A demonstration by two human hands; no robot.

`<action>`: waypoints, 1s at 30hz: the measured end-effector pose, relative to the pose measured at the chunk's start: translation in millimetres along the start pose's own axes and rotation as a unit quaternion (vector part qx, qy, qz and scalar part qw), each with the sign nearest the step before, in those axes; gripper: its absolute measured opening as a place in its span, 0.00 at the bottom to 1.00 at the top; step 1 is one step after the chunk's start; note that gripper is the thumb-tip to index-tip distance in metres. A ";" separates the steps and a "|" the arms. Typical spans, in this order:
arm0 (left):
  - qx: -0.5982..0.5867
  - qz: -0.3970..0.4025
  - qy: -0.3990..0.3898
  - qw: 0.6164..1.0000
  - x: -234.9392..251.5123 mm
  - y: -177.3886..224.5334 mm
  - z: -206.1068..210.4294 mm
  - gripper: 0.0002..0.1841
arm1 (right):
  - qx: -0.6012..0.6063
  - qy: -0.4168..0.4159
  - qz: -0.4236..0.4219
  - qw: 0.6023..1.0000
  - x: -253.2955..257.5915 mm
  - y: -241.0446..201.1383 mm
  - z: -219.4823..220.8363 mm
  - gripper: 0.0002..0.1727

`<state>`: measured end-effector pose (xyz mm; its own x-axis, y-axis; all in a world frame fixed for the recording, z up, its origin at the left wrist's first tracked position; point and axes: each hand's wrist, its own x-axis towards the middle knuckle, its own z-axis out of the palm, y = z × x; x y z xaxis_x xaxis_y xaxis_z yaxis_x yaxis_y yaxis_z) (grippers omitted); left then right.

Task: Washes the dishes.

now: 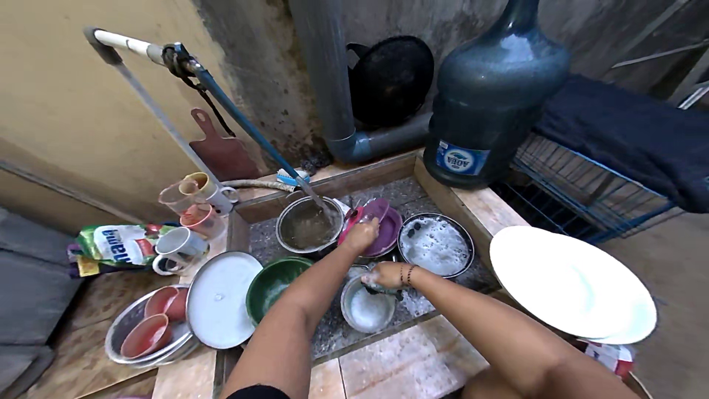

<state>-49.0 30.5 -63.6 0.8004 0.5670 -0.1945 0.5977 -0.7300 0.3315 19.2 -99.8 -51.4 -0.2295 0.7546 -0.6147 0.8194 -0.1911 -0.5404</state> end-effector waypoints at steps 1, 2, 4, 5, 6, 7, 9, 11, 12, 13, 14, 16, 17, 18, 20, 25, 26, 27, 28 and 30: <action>-0.026 -0.030 0.031 0.999 -0.9 -1.1 -5.5 0.23 | -0.002 0.001 -0.004 1.000 -0.4 -0.1 -0.5 0.38; -0.060 -0.063 0.066 0.994 -1.7 -6.1 -11.7 0.23 | -0.004 0.001 -0.007 1.000 -0.4 -0.3 -0.6 0.38; -0.148 -0.139 0.137 0.969 -0.9 -24.5 -25.0 0.22 | -0.005 -0.001 -0.004 1.000 -1.0 -1.3 -0.9 0.38; -0.196 -0.169 0.175 0.950 1.7 -37.0 -30.1 0.22 | -0.005 -0.004 -0.002 1.000 -1.4 -2.2 -1.2 0.38; -0.230 -0.194 0.207 0.931 4.5 -49.3 -35.1 0.21 | -0.005 -0.005 -0.002 1.000 -1.0 -2.8 -0.5 0.37; -0.249 -0.218 0.235 0.914 6.5 -59.7 -41.5 0.20 | -0.006 -0.005 -0.004 1.000 -0.1 -2.7 0.6 0.37; -0.277 -0.237 0.288 0.886 11.4 -76.6 -56.8 0.20 | -0.006 -0.005 -0.008 1.000 1.5 -2.7 0.5 0.36; -0.321 -0.252 0.301 0.862 14.3 -86.3 -73.8 0.22 | 0.003 -0.002 -0.014 1.000 2.0 -2.5 -0.3 0.35; -0.360 -0.263 0.299 0.844 15.3 -89.9 -79.5 0.25 | 0.023 0.001 -0.018 1.000 0.2 -3.3 -1.4 0.35; -0.412 -0.272 0.290 0.820 14.2 -92.3 -83.4 0.29 | 0.054 0.011 -0.022 0.998 -2.7 -4.2 -2.5 0.34; -0.465 -0.275 0.283 0.793 12.0 -95.7 -83.9 0.32 | 0.095 0.029 -0.030 0.995 -7.0 -5.0 -4.2 0.34; -0.557 -0.275 0.278 0.733 1.0 -100.2 -81.0 0.37 | 0.190 0.087 -0.059 0.976 -18.3 -8.9 -11.6 0.33; -0.590 -0.276 0.284 0.703 -6.1 -100.1 -77.8 0.39 | 0.239 0.139 -0.080 0.958 -23.3 -11.0 -14.6 0.31; -0.622 -0.268 0.290 0.676 -15.4 -95.7 -75.0 0.39 | 0.283 0.205 -0.104 0.931 -25.5 -12.3 -17.0 0.29; -0.666 -0.250 0.304 0.633 -37.5 -76.0 -65.3 0.38 | 0.322 0.349 -0.144 0.868 -21.0 -15.6 -21.3 0.25; -0.576 -0.178 0.326 0.728 -90.5 23.3 -12.3 0.31 | 0.126 0.480 -0.167 0.852 -0.1 -28.6 -13.3 0.29; -0.536 -0.152 0.341 0.758 -98.8 37.7 -1.4 0.28 | 0.119 0.496 -0.153 0.846 0.5 -29.0 -13.0 0.28; -0.512 -0.136 0.348 0.774 -107.4 47.1 6.9 0.26 | 0.130 0.497 -0.124 0.849 -1.3 -26.5 -19.2 0.27; -0.502 -0.123 0.347 0.782 -115.1 53.7 12.8 0.25 | 0.153 0.494 -0.086 0.852 -2.3 -21.3 -29.4 0.25; -0.505 -0.099 0.343 0.786 -123.7 66.2 14.1 0.24 | 0.203 0.491 -0.052 0.845 -6.3 -12.4 -44.4 0.24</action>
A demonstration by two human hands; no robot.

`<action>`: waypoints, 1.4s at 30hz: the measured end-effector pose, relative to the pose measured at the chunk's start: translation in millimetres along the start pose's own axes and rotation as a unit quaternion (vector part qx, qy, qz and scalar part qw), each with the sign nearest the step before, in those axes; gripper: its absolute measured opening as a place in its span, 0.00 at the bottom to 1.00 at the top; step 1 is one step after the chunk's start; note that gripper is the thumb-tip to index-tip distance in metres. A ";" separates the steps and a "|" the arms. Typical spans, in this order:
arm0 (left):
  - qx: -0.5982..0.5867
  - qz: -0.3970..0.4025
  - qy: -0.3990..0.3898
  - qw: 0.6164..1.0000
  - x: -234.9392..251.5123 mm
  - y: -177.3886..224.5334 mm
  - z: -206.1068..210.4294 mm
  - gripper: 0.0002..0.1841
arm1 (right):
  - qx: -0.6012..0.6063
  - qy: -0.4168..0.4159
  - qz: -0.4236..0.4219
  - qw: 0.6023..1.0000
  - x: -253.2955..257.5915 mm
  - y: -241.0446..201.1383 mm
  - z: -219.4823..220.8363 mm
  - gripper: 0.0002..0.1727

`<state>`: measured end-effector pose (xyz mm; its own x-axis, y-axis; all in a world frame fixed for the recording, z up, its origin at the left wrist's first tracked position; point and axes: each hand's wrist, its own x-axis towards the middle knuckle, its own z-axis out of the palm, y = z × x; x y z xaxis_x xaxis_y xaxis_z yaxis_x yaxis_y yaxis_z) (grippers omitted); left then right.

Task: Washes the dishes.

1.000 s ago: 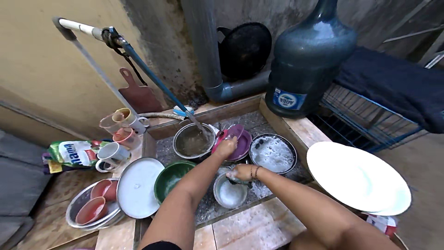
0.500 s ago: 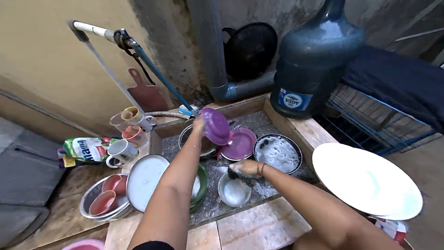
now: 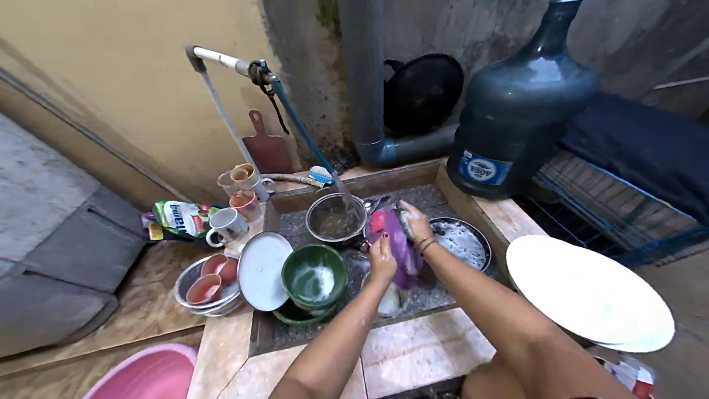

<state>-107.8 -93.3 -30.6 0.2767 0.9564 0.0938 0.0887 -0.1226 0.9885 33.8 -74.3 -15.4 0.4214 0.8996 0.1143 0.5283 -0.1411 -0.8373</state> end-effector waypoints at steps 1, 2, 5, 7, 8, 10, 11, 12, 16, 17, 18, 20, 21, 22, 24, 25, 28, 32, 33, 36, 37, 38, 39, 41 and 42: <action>-0.002 0.001 0.002 1.000 -0.4 3.1 1.2 0.24 | 0.000 -0.004 -0.018 1.000 -4.5 -2.2 -0.1 0.25; -0.005 -0.008 0.014 1.000 4.0 6.2 1.4 0.25 | -0.018 -0.011 -0.064 0.998 -13.4 -7.1 4.3 0.25; -0.054 -0.053 0.106 0.992 27.6 13.6 -7.4 0.26 | -0.038 -0.015 -0.179 0.983 -54.2 -12.3 31.6 0.24; -0.108 -0.077 0.140 0.981 35.6 21.7 -24.0 0.28 | -0.013 0.008 -0.138 0.990 -64.9 -2.2 33.7 0.27; -0.132 -0.083 0.138 0.978 35.1 25.4 -33.1 0.28 | 0.008 0.021 -0.086 0.996 -58.5 6.1 28.4 0.28; -0.154 -0.092 0.085 0.980 23.1 29.4 -46.1 0.28 | 0.058 0.050 0.030 0.997 -37.8 9.3 8.4 0.26; -0.153 -0.097 0.045 0.982 15.2 30.4 -49.2 0.28 | 0.072 0.049 0.071 0.994 -28.2 3.7 -1.1 0.26; -0.144 -0.100 0.008 0.984 9.0 30.1 -50.0 0.27 | 0.044 0.017 0.075 0.996 -21.3 -3.7 -8.8 0.25; -0.097 -0.105 -0.015 0.990 10.5 15.0 -36.9 0.26 | -0.117 -0.090 -0.099 0.984 -35.7 -41.3 10.8 0.23; -0.101 -0.114 0.012 0.988 13.6 11.7 -35.1 0.26 | -0.126 -0.098 -0.130 0.979 -48.4 -45.2 23.7 0.23; -0.111 -0.123 0.046 0.985 17.1 11.9 -35.1 0.25 | -0.128 -0.100 -0.145 0.976 -61.5 -45.4 34.4 0.23; -0.149 -0.151 0.108 0.971 24.6 15.4 -43.1 0.27 | -0.118 -0.083 -0.157 0.977 -76.1 -32.2 43.6 0.25; -0.175 -0.163 0.128 0.963 25.7 15.4 -49.2 0.28 | -0.097 -0.067 -0.150 0.982 -75.2 -21.2 41.0 0.26; -0.200 -0.174 0.128 0.956 24.4 16.9 -56.3 0.28 | -0.070 -0.052 -0.123 0.989 -67.3 -10.5 33.7 0.26; -0.217 -0.192 0.079 0.954 15.4 21.5 -65.4 0.28 | -0.005 -0.032 -0.043 0.999 -40.7 2.9 16.0 0.27; -0.205 -0.198 0.035 0.958 9.5 23.4 -65.4 0.27 | 0.013 -0.030 -0.009 0.999 -30.5 0.0 8.2 0.26; -0.132 -0.186 -0.045 0.973 2.1 22.1 -50.7 0.26 | -0.098 -0.122 -0.045 0.987 -23.0 -28.9 4.6 0.23; -0.129 -0.235 0.105 0.958 15.9 22.7 -39.8 0.28 | -0.211 -0.202 -0.139 0.946 -71.7 -61.2 31.6 0.27; -0.184 -0.249 0.154 0.938 20.9 22.3 -44.1 0.29 | -0.227 -0.195 -0.168 0.939 -82.6 -56.9 35.2 0.27; -0.367 -0.235 0.215 0.874 23.5 14.2 -62.4 0.28 | -0.189 -0.074 -0.227 0.953 -80.6 -17.1 34.4 0.27; -0.405 -0.220 0.201 0.864 21.5 11.5 -70.7 0.28 | -0.154 -0.053 -0.204 0.965 -69.9 -6.7 27.7 0.29; -0.425 -0.206 0.174 0.864 19.9 8.2 -78.1 0.27 | -0.108 -0.034 -0.164 0.980 -57.1 0.4 19.5 0.29; -0.426 -0.199 0.140 0.871 18.6 4.1 -83.4 0.26 | -0.050 -0.019 -0.103 0.993 -45.1 2.2 9.5 0.28; -0.371 -0.204 0.084 0.902 17.5 -3.8 -88.3 0.27 | 0.103 0.001 0.065 0.993 -28.7 -1.5 -9.4 0.28; -0.301 -0.204 0.076 0.929 18.2 -7.2 -90.5 0.27 | 0.172 -0.002 0.136 0.976 -26.5 -4.7 -15.9 0.29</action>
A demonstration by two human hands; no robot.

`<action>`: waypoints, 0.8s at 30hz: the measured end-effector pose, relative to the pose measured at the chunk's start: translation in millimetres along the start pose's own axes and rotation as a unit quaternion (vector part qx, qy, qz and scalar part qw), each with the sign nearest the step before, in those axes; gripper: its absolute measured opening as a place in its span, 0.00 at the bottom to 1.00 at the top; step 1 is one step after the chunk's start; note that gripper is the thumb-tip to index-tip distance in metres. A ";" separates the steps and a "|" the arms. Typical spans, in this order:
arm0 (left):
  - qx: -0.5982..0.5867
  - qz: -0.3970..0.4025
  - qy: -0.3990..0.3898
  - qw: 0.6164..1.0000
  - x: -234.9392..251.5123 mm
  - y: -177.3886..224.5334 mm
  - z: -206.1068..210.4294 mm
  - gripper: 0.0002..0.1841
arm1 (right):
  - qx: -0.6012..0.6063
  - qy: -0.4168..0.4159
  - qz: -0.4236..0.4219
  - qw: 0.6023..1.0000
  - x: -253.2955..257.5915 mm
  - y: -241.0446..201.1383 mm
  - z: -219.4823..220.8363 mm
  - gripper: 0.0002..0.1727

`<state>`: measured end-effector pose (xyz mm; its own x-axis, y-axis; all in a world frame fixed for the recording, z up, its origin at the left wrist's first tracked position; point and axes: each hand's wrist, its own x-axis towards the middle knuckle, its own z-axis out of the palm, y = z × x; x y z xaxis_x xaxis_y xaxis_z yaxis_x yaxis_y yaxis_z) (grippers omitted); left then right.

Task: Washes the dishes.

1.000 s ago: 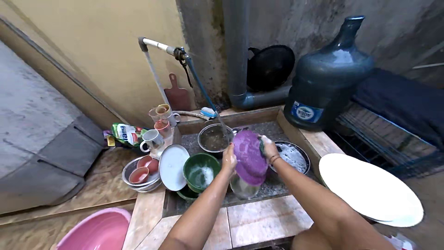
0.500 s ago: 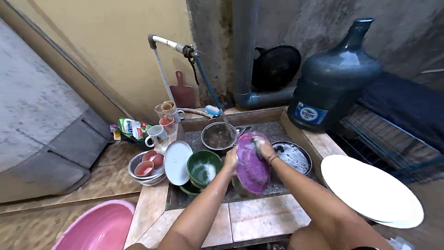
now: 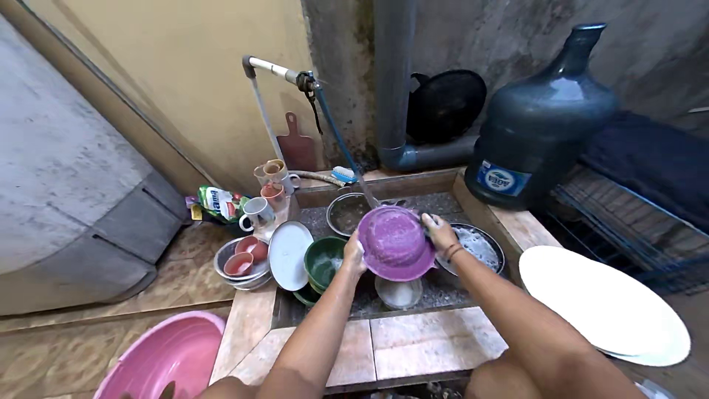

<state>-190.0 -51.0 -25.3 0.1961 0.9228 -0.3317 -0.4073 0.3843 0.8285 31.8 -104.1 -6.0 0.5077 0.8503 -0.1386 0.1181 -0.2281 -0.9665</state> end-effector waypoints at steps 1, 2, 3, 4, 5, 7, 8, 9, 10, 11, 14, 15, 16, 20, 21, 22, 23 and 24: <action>0.099 0.020 0.012 0.995 3.3 -0.9 -4.0 0.27 | 0.061 -0.012 0.055 0.997 -3.0 -5.1 -3.8 0.27; 0.200 0.045 0.010 0.979 8.5 -2.0 -8.5 0.26 | 0.109 -0.033 0.083 0.990 -8.6 -11.4 -7.0 0.23; 0.277 0.075 -0.003 0.958 13.2 -2.5 -11.0 0.25 | 0.128 -0.056 0.082 0.987 -15.8 -20.3 -8.5 0.17; 0.323 0.097 -0.022 0.941 14.2 -0.9 -10.3 0.24 | 0.112 -0.081 0.055 0.989 -23.6 -30.0 -7.4 0.13; 0.331 0.098 -0.044 0.938 10.4 2.5 -6.2 0.27 | 0.064 -0.106 0.014 0.992 -31.9 -39.6 -4.1 0.15; 0.257 0.040 -0.104 0.960 -10.3 16.0 8.7 0.37 | -0.061 -0.148 -0.089 0.983 -49.0 -50.3 11.2 0.21; 0.198 -0.003 -0.121 0.973 -22.6 24.0 17.3 0.39 | -0.113 -0.172 -0.142 0.968 -57.6 -51.5 21.3 0.22; 0.140 -0.041 -0.120 0.982 -31.6 28.5 23.6 0.40 | -0.154 -0.204 -0.194 0.947 -66.2 -50.3 31.2 0.25; 0.097 -0.067 -0.112 0.987 -37.0 28.7 25.6 0.40 | -0.180 -0.240 -0.233 0.925 -73.3 -45.8 41.4 0.27; 0.071 -0.075 -0.102 0.989 -40.0 26.5 23.5 0.36 | -0.193 -0.274 -0.253 0.908 -76.7 -38.9 51.5 0.28; 0.077 -0.080 -0.066 0.992 -45.8 16.9 1.4 0.33 | -0.230 -0.340 -0.230 0.882 -76.0 -19.8 69.1 0.30; 0.095 -0.077 -0.061 0.991 -51.1 14.6 -3.6 0.34 | -0.261 -0.334 -0.223 0.878 -71.1 -11.2 71.8 0.35; 0.120 -0.068 -0.064 0.988 -56.9 12.3 -6.1 0.33 | -0.292 -0.323 -0.222 0.872 -63.5 -2.9 73.7 0.37; 0.156 -0.029 -0.053 0.986 -64.6 -4.4 -10.9 0.32 | -0.350 -0.288 -0.248 0.857 -57.2 18.6 89.6 0.33; 0.147 -0.023 -0.044 0.988 -62.1 -4.4 -13.0 0.32 | -0.336 -0.280 -0.268 0.858 -65.0 19.2 92.2 0.30; 0.139 -0.017 -0.043 0.989 -61.4 -2.0 -16.3 0.33 | -0.317 -0.286 -0.274 0.862 -72.7 20.7 92.9 0.28; 0.138 -0.012 -0.044 0.989 -62.3 2.3 -20.1 0.33 | -0.294 -0.298 -0.269 0.867 -79.0 23.2 91.9 0.28; 0.142 -0.011 -0.044 0.989 -62.6 6.7 -23.2 0.32 | -0.277 -0.310 -0.261 0.871 -82.5 25.6 88.6 0.29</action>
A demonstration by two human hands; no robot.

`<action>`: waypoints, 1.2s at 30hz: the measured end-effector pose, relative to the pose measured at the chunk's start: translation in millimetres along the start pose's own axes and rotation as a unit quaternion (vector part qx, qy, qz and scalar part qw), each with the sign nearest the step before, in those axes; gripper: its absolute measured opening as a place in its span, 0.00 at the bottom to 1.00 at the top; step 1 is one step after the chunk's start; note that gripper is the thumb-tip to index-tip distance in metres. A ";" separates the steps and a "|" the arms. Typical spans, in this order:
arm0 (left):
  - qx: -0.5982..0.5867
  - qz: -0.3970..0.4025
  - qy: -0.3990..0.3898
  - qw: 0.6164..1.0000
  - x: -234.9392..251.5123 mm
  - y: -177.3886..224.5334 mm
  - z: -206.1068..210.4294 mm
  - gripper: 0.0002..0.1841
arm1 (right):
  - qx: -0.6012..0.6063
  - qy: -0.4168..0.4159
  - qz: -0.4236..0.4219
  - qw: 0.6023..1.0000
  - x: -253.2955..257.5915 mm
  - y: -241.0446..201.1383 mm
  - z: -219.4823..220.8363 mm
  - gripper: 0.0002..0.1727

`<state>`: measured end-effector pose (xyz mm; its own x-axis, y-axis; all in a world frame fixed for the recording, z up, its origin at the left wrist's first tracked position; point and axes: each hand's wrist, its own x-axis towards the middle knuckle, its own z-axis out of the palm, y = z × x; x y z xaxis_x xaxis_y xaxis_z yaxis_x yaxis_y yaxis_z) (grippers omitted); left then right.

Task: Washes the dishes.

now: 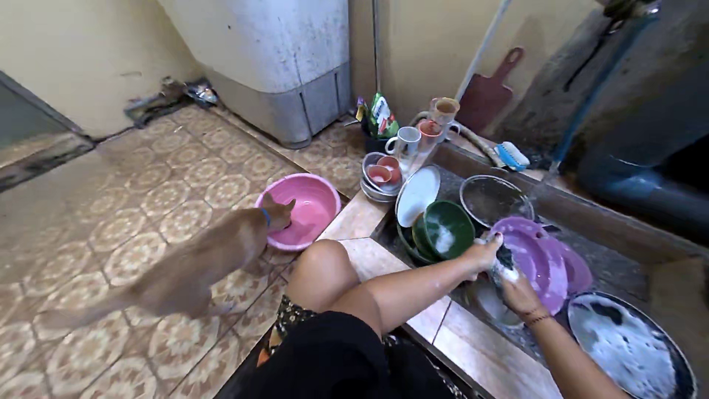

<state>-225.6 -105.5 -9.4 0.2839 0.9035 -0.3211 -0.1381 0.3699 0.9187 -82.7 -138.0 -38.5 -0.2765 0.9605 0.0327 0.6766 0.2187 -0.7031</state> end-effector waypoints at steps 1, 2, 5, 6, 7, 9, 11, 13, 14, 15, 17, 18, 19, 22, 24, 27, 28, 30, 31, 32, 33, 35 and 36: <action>0.004 0.001 -0.006 1.000 1.9 1.3 -4.4 0.32 | 0.003 -0.010 -0.006 1.000 -4.5 3.1 -2.1 0.29; 0.006 0.003 -0.017 1.000 5.1 0.5 -9.5 0.30 | -0.009 -0.020 -0.016 1.000 -7.8 8.3 -6.3 0.28; 0.021 0.007 -0.062 0.998 11.4 -4.4 -16.6 0.29 | -0.065 0.036 -0.017 0.997 1.3 40.7 -14.5 0.36; 0.031 0.006 -0.073 0.997 11.2 -6.3 -11.8 0.29 | -0.062 0.097 -0.004 0.993 9.1 48.8 -12.6 0.40; 0.038 0.008 -0.078 0.996 10.3 -8.3 -4.2 0.29 | -0.043 0.158 0.017 0.986 17.7 45.8 -9.4 0.43; 0.056 0.007 -0.068 0.996 7.7 -8.8 12.0 0.30 | -0.003 0.218 0.004 0.976 26.8 24.6 1.0 0.39; 0.063 -0.002 -0.013 0.998 7.7 -3.6 14.6 0.29 | 0.029 0.133 -0.012 0.991 14.2 5.9 8.5 0.31; 0.051 0.001 0.028 0.998 15.4 2.6 -0.3 0.28 | 0.000 0.005 -0.037 0.999 6.2 15.9 -0.2 0.30; 0.054 0.006 0.030 0.998 20.9 4.3 -8.0 0.29 | -0.065 -0.032 -0.035 0.997 6.2 29.9 -8.6 0.33; 0.059 0.016 0.024 0.998 25.8 4.1 -11.7 0.29 | -0.130 -0.033 -0.011 0.991 7.5 42.3 -17.8 0.35; 0.072 0.028 -0.024 0.997 30.3 -2.7 -5.8 0.29 | -0.178 0.053 0.056 0.981 16.2 55.7 -27.7 0.41; 0.074 0.031 -0.046 0.996 29.5 -7.0 2.3 0.29 | -0.157 0.086 0.075 0.981 21.5 50.3 -27.8 0.42; 0.068 0.030 -0.058 0.996 28.7 -10.5 10.8 0.28 | -0.118 0.097 0.075 0.985 23.3 38.2 -24.7 0.40; 0.054 0.043 -0.024 0.997 37.1 -13.2 16.3 0.28 | -0.005 0.027 -0.019 0.999 12.1 22.4 -10.0 0.34; 0.067 0.063 0.000 0.996 45.8 -4.8 0.5 0.29 | -0.086 -0.023 -0.031 0.996 4.6 35.5 -19.4 0.32; 0.086 0.060 -0.039 0.994 43.4 -2.8 0.4 0.28 | -0.183 0.060 0.088 0.977 17.6 61.3 -41.0 0.37; 0.085 0.057 -0.061 0.993 39.2 -7.7 10.6 0.28 | -0.162 0.099 0.109 0.976 23.9 58.6 -41.0 0.39; 0.067 0.056 -0.069 0.994 38.6 -15.8 28.9 0.26 | -0.091 0.103 0.087 0.987 22.9 37.2 -30.7 0.34; 0.063 0.059 -0.054 0.995 41.3 -15.1 30.6 0.26 | -0.058 0.062 0.054 0.995 14.8 28.2 -25.9 0.31; 0.066 0.066 -0.036 0.995 45.3 -10.1 26.2 0.27 | -0.045 0.022 0.015 0.999 7.5 28.1 -23.5 0.30; 0.073 0.075 -0.024 0.994 49.9 -3.9 18.1 0.27 | -0.066 -0.001 -0.012 0.998 3.8 36.4 -25.3 0.31; 0.085 0.079 -0.028 0.993 51.0 2.0 8.2 0.28 | -0.146 0.016 0.027 0.989 4.9 58.8 -38.2 0.34; 0.088 0.074 -0.044 0.992 47.3 1.6 11.4 0.27 | -0.162 0.061 0.067 0.983 11.4 65.0 -43.6 0.37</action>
<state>-201.6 -64.7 -20.5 0.3565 0.9195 -0.1657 -0.0193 0.1846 0.9826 -12.1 -105.4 -52.8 -0.1004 0.9935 0.0538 0.8881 0.1138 -0.4453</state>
